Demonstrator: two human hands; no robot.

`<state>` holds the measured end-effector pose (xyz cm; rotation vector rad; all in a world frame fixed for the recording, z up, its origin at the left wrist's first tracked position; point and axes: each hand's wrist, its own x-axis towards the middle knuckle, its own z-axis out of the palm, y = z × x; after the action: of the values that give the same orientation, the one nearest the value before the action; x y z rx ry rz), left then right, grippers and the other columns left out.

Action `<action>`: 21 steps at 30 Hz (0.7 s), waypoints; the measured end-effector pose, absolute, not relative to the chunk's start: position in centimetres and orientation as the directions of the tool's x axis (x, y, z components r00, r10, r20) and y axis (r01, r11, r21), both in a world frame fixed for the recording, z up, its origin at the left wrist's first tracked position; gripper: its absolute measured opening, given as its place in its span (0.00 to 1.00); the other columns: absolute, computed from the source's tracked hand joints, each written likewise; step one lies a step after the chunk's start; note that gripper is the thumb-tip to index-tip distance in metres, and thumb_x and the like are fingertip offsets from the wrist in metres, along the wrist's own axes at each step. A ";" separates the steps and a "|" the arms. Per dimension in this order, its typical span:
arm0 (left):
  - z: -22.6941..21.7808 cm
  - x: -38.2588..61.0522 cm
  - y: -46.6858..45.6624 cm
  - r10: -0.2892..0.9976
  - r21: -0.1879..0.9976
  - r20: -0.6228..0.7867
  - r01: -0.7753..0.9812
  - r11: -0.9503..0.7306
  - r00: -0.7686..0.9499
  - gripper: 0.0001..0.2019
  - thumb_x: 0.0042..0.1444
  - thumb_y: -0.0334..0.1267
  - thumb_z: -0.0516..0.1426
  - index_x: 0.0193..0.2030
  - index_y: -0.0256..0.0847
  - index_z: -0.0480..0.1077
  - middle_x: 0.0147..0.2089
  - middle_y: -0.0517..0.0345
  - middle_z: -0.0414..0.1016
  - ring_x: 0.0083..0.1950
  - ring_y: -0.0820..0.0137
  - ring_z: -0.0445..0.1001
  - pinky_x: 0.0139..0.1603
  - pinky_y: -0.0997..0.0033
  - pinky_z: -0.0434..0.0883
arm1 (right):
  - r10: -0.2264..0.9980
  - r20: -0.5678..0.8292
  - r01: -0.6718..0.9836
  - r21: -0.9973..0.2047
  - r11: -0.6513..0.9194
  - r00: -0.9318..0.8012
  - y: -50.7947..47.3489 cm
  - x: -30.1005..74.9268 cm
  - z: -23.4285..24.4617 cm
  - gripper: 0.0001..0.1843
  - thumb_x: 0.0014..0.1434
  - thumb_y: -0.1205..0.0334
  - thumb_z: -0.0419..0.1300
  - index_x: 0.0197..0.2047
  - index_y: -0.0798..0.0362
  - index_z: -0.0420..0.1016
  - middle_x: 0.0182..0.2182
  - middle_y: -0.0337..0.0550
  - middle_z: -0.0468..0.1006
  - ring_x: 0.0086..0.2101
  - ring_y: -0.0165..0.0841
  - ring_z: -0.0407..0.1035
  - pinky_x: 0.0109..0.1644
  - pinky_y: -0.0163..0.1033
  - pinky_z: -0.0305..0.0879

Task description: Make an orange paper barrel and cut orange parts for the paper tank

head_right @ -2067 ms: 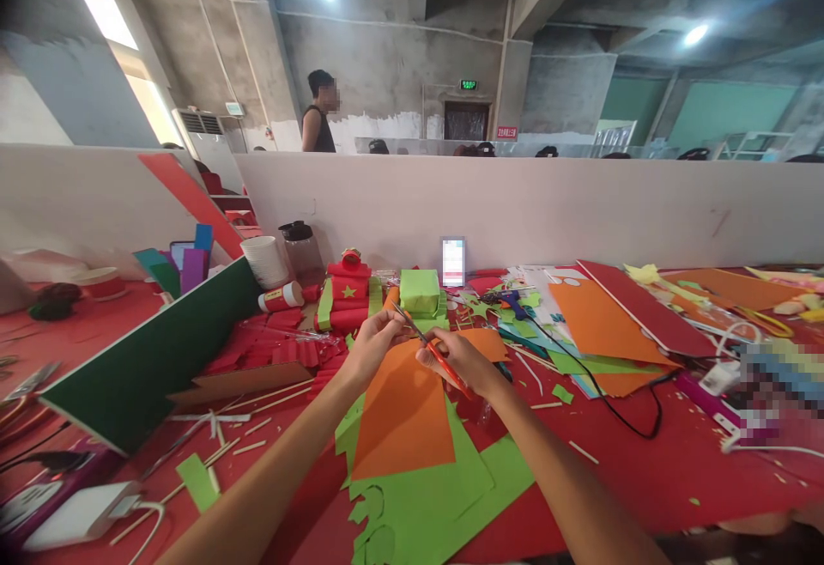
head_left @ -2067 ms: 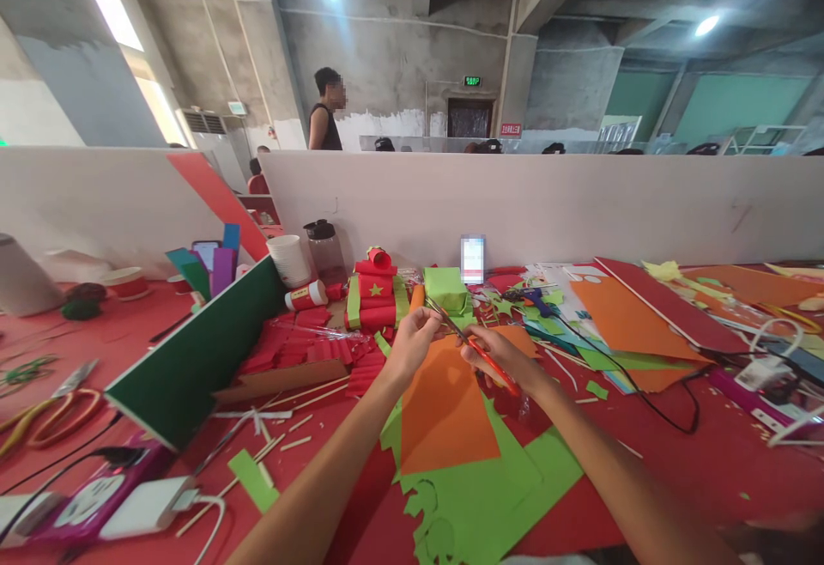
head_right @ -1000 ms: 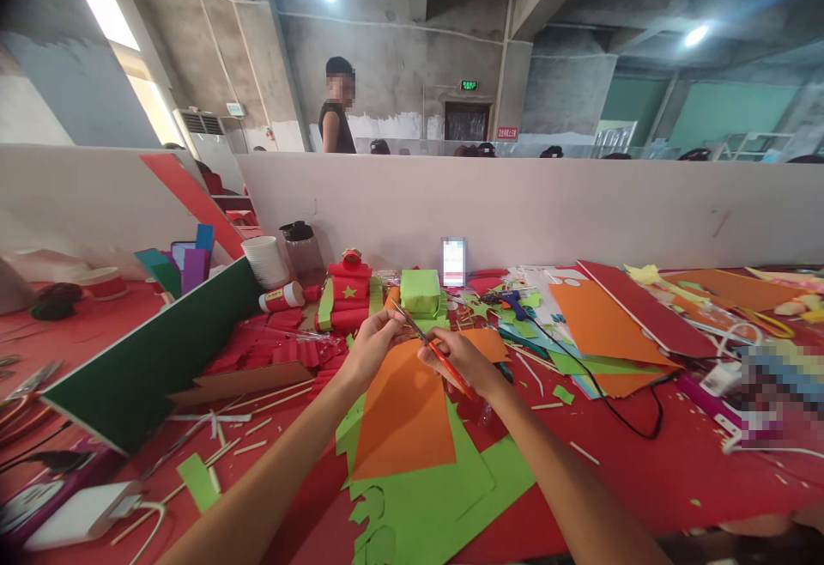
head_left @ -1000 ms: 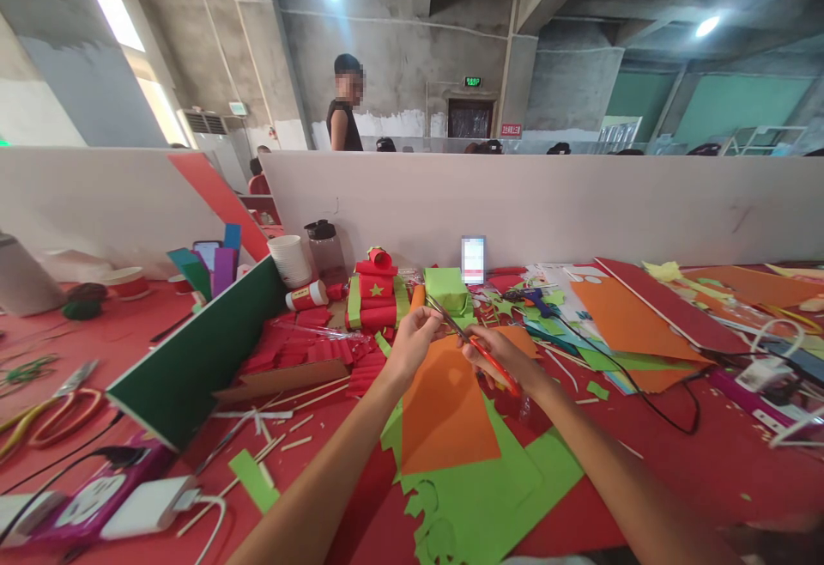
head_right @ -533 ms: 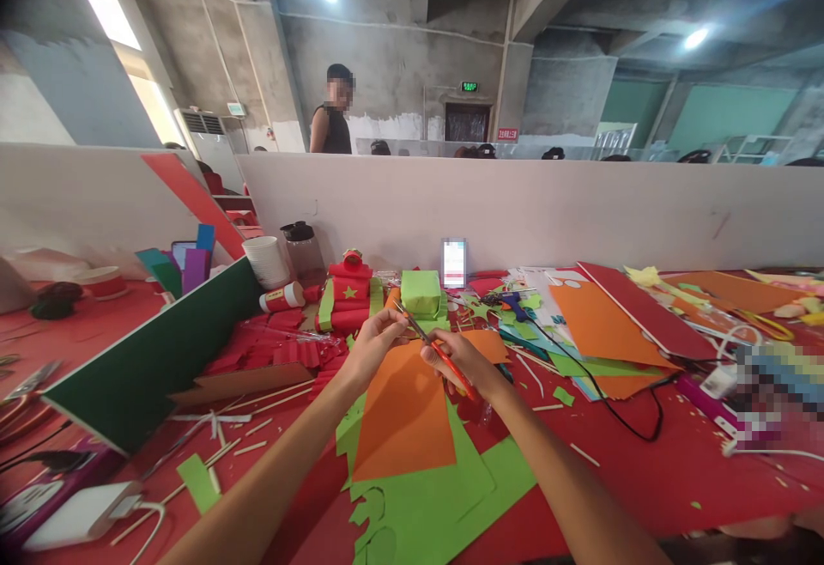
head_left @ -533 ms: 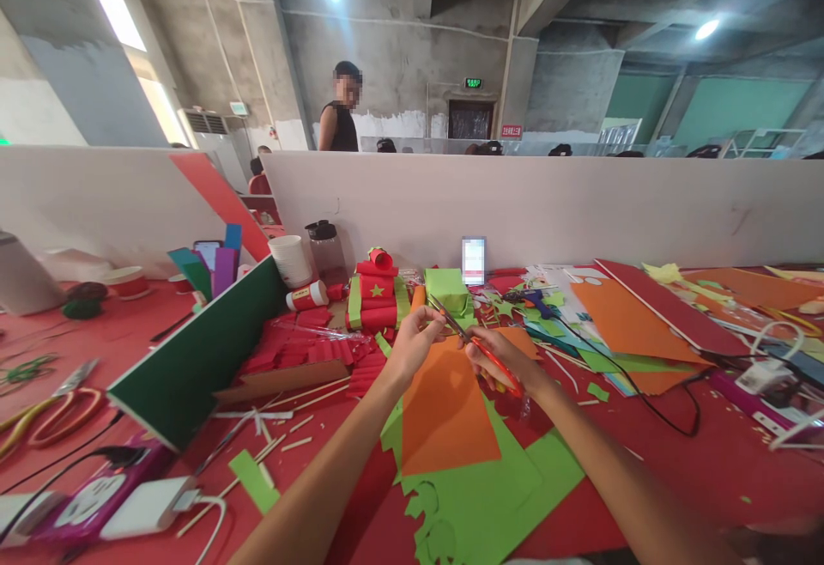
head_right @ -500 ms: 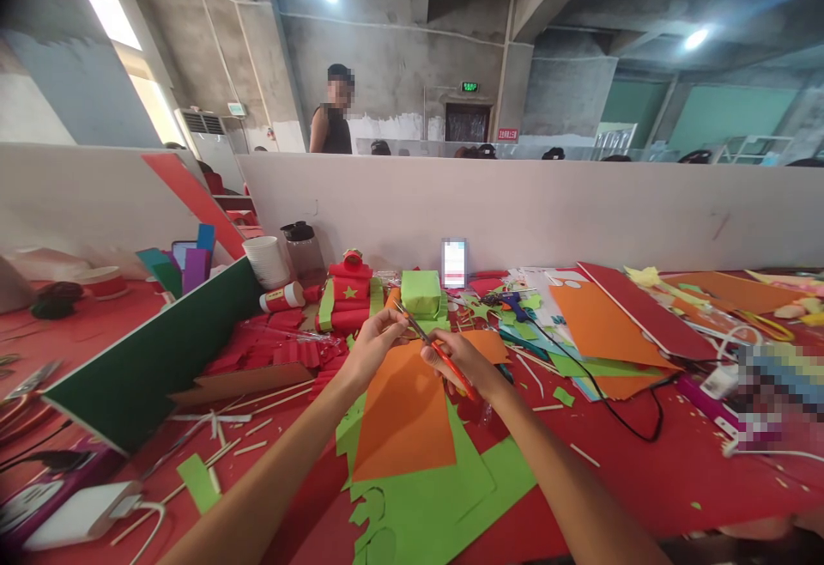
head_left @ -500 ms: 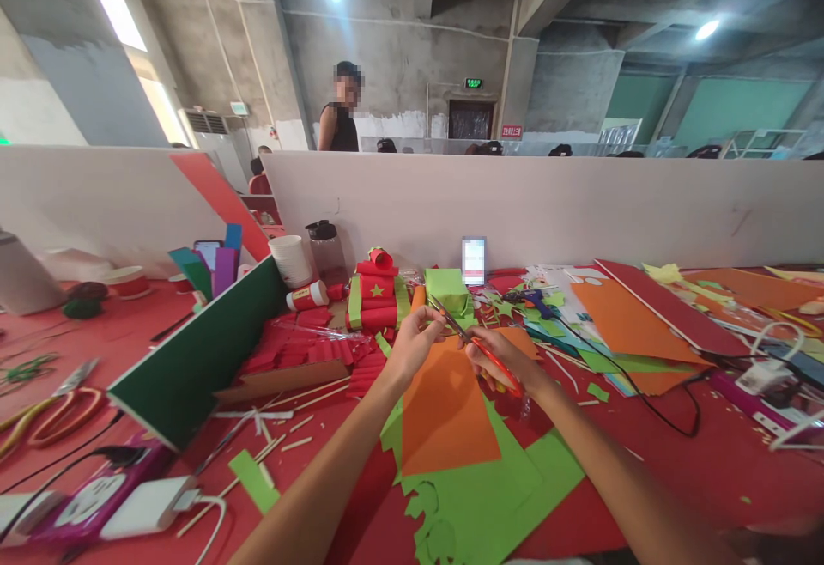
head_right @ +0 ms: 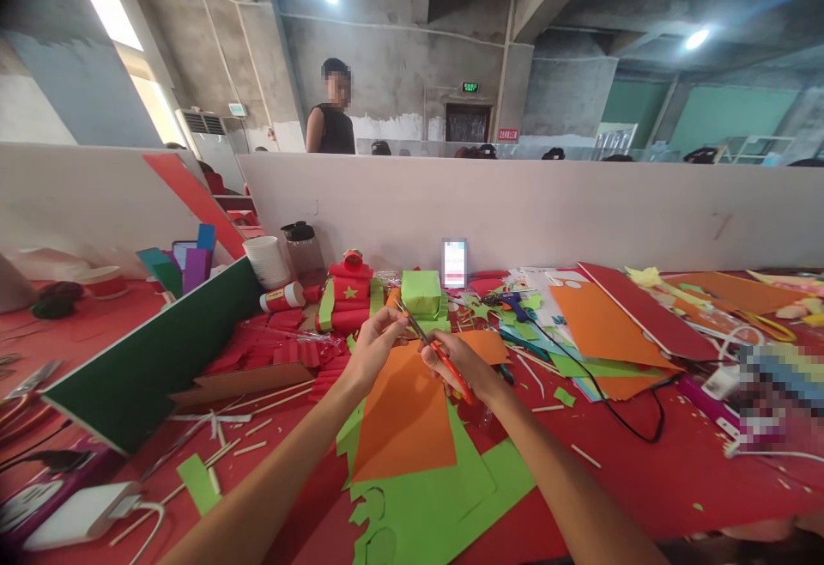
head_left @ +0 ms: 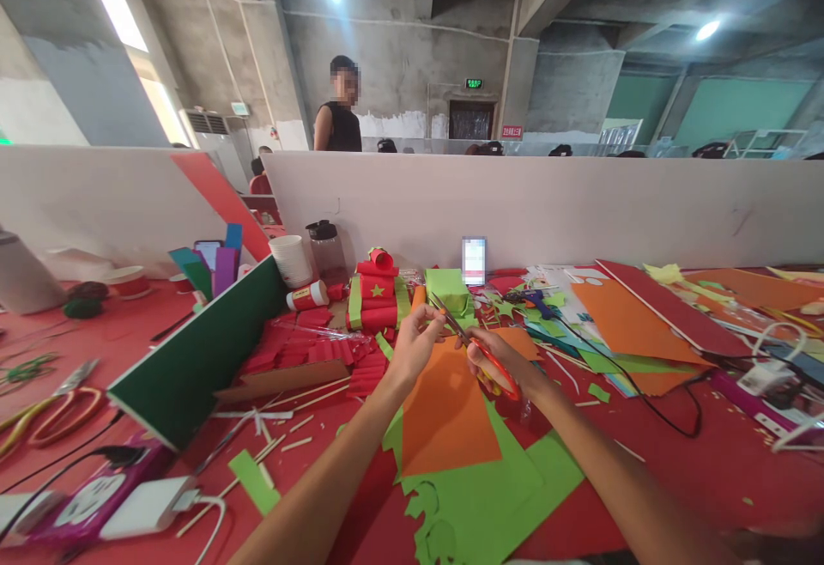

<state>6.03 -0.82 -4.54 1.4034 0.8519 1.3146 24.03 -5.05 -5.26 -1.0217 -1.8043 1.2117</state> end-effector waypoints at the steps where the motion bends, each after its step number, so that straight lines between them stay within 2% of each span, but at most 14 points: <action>1: -4.6 6.1 -0.9 0.947 0.956 0.281 -0.136 -0.261 0.156 0.11 0.53 0.45 0.60 0.31 0.40 0.65 0.32 0.62 0.70 0.34 0.70 0.75 0.37 0.71 0.72 | 0.897 0.132 0.209 -0.949 0.237 -0.422 -5.1 24.0 -5.3 0.29 0.57 0.31 0.53 0.41 0.51 0.65 0.24 0.32 0.65 0.15 0.23 0.59 0.16 0.29 0.60; 7: -4.9 6.3 -0.8 0.946 0.952 0.295 -0.125 -0.279 0.135 0.11 0.54 0.44 0.59 0.30 0.41 0.64 0.30 0.63 0.69 0.33 0.71 0.74 0.34 0.74 0.70 | 0.899 0.141 0.210 -0.946 0.245 -0.414 -5.1 23.6 -5.8 0.31 0.57 0.30 0.53 0.44 0.51 0.66 0.24 0.32 0.63 0.16 0.23 0.59 0.18 0.30 0.63; 21: -4.9 6.1 -0.7 0.940 0.952 0.302 -0.091 -0.291 0.156 0.09 0.53 0.42 0.58 0.30 0.41 0.62 0.28 0.64 0.69 0.32 0.71 0.74 0.36 0.72 0.69 | 0.912 0.144 0.241 -0.938 0.250 -0.383 -5.3 23.2 -5.4 0.31 0.57 0.30 0.52 0.42 0.51 0.65 0.23 0.32 0.64 0.15 0.24 0.59 0.16 0.30 0.61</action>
<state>6.15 -0.68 -4.94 1.4492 0.8753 1.3248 23.19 -5.31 -5.40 -1.0592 -1.7899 1.1599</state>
